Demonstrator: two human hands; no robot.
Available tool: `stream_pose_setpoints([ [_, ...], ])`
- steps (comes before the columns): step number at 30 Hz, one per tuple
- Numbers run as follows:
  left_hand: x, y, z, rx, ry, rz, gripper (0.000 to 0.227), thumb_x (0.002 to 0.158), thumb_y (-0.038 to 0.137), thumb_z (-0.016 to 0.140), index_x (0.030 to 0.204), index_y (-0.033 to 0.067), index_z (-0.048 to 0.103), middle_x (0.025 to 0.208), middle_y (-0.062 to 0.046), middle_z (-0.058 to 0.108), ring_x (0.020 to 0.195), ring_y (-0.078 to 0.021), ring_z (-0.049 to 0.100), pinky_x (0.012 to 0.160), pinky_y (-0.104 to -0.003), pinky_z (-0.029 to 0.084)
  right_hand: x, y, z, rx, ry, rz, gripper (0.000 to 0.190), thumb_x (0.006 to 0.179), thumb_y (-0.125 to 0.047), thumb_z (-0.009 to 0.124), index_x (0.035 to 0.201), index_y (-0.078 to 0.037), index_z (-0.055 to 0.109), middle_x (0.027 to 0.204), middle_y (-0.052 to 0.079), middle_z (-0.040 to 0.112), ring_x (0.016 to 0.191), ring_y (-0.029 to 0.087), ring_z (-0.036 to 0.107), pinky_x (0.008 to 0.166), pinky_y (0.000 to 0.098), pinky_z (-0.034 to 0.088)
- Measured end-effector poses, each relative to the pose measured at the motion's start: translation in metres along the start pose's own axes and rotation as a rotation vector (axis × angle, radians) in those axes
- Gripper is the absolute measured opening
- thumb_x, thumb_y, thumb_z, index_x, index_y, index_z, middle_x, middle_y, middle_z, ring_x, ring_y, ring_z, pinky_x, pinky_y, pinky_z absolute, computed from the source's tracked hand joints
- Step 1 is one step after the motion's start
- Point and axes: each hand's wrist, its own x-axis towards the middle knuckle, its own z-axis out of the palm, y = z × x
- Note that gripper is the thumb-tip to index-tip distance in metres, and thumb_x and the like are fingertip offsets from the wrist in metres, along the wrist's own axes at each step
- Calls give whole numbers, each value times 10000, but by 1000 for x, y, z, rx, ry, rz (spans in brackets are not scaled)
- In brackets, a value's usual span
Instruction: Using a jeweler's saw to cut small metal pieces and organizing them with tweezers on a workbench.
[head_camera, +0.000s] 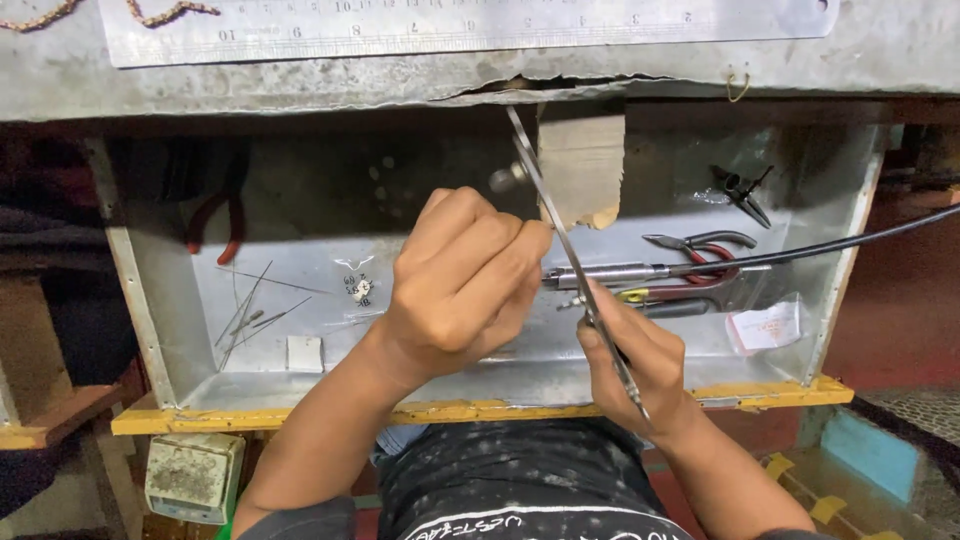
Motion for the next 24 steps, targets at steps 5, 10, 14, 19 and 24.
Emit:
stream_pose_setpoints([
  [5,1,-1,1,113,7,122,137,825,-32,439,740,-100,521,619,-94,398,511,-210,306,472,-298,215,38,-29,-7,-12,-54,42,308,855,-72,404,1112,94,437,920,157,578,646,160,535,607,248,428],
  [10,-1,0,3,100,18,100,125,812,-56,423,725,-90,507,614,-97,399,504,-213,312,466,-299,220,14,-15,-3,-31,-34,11,322,820,23,456,1129,101,405,1117,229,499,987,285,573,871,310,486],
  [14,0,0,3,82,14,66,126,814,-53,422,733,-86,512,604,-107,413,503,-222,339,468,-304,235,2,-16,-4,18,-22,74,323,841,-42,433,1138,83,413,843,124,575,589,130,487,580,236,421],
  [19,3,-2,1,129,7,146,121,810,-66,453,711,-92,517,616,-91,394,502,-192,300,464,-286,221,16,-19,-7,7,-37,42,308,833,-29,430,1111,105,426,962,179,537,762,206,522,708,272,441],
  [24,4,1,3,157,5,171,154,820,-55,407,711,-84,512,626,-87,392,505,-191,303,459,-287,234,27,-19,-7,-49,-38,17,305,837,-19,441,1119,94,424,1070,220,536,890,253,606,787,287,498],
])
